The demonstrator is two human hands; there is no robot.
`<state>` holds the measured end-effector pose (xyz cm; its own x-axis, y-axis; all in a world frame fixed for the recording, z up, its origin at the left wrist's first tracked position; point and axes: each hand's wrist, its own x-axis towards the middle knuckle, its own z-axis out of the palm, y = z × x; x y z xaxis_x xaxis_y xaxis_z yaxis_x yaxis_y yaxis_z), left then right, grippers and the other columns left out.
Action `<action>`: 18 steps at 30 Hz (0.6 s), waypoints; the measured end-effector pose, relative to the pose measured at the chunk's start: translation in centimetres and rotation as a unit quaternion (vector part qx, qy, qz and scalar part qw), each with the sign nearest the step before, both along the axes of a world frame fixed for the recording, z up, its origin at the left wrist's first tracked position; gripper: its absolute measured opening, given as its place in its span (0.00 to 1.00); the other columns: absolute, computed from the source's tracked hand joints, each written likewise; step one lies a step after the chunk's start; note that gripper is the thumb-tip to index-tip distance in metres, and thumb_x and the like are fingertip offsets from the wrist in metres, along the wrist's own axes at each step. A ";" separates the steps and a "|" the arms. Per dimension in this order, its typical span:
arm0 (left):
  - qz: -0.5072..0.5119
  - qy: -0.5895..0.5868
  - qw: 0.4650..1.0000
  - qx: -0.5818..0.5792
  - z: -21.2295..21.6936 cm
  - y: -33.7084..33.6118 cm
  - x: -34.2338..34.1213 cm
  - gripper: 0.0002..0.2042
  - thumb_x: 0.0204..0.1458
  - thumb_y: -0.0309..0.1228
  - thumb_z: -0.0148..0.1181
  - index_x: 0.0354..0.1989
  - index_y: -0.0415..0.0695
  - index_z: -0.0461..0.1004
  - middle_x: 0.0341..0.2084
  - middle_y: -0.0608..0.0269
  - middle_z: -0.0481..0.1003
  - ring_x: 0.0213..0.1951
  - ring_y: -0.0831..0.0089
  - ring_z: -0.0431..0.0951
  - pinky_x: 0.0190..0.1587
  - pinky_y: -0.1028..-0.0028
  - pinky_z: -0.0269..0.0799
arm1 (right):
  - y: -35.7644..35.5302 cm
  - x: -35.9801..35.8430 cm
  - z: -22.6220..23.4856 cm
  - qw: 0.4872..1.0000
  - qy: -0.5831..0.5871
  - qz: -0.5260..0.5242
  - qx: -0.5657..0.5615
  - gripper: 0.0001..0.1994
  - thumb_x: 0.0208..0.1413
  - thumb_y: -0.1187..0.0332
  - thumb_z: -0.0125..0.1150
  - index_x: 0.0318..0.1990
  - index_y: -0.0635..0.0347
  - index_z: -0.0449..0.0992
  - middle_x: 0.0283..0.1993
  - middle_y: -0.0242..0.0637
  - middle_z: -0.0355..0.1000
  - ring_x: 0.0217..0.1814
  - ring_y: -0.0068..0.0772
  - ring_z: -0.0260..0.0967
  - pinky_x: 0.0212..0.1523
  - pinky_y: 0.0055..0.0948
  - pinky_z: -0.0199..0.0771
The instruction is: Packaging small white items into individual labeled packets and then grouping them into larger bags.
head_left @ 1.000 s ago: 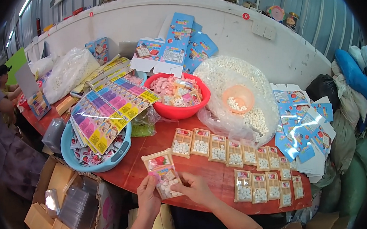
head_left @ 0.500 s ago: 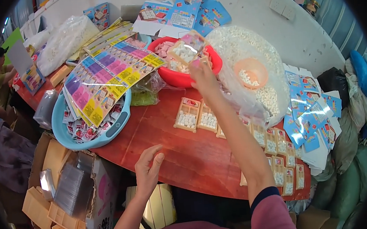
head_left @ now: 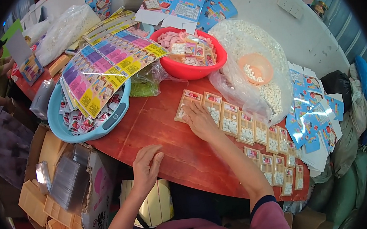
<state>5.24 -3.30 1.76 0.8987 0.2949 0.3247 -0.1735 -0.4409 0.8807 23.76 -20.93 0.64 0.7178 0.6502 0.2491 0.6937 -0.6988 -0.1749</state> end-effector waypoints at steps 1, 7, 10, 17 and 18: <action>-0.004 -0.021 0.999 0.028 -0.2 -0.3 0.5 0.11 0.54 0.31 0.58 0.40 0.36 0.75 0.38 0.51 0.75 0.42 0.57 0.75 0.46 0.67 0.70 | -0.2 -0.2 0.4 1.000 0.028 0.001 -0.011 0.22 0.63 0.60 0.44 0.61 0.62 0.61 0.65 0.51 0.56 0.68 0.53 0.50 0.67 0.47 0.47; -0.008 -0.043 0.986 0.162 -1.5 -0.9 5.0 0.12 0.50 0.26 0.58 0.44 0.38 0.73 0.43 0.52 0.73 0.47 0.55 0.72 0.49 0.64 0.69 | 0.2 -1.0 -2.7 0.998 -0.061 0.015 0.026 0.21 0.59 0.60 0.49 0.56 0.63 0.66 0.62 0.48 0.60 0.65 0.48 0.57 0.66 0.49 0.48; -0.003 -0.039 0.972 0.232 -1.9 -0.4 5.5 0.14 0.48 0.24 0.57 0.45 0.38 0.72 0.44 0.51 0.72 0.49 0.54 0.71 0.52 0.62 0.67 | 1.3 -2.4 -2.3 0.992 -0.122 0.015 -0.037 0.21 0.57 0.61 0.51 0.56 0.62 0.67 0.60 0.48 0.63 0.62 0.47 0.62 0.67 0.51 0.45; -0.026 -0.055 0.946 0.318 -3.6 -0.3 3.7 0.13 0.49 0.23 0.54 0.45 0.40 0.73 0.44 0.51 0.73 0.50 0.56 0.70 0.55 0.62 0.65 | 0.7 -9.5 -1.7 0.993 -0.088 0.045 0.058 0.18 0.52 0.68 0.48 0.48 0.66 0.71 0.53 0.49 0.68 0.59 0.46 0.62 0.61 0.44 0.58; -0.031 -0.027 0.963 0.266 -4.9 1.3 2.7 0.12 0.52 0.22 0.51 0.45 0.39 0.73 0.44 0.52 0.73 0.50 0.56 0.71 0.55 0.63 0.65 | 2.5 -10.4 -2.5 0.995 0.015 0.051 0.081 0.17 0.51 0.69 0.48 0.47 0.66 0.71 0.52 0.49 0.67 0.59 0.46 0.62 0.59 0.43 0.60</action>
<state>7.92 -2.03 -3.14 0.8872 0.0200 0.4610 -0.2528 -0.8147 0.5219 13.40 -18.47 -1.85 0.6587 0.6736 0.3352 0.7523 -0.5860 -0.3009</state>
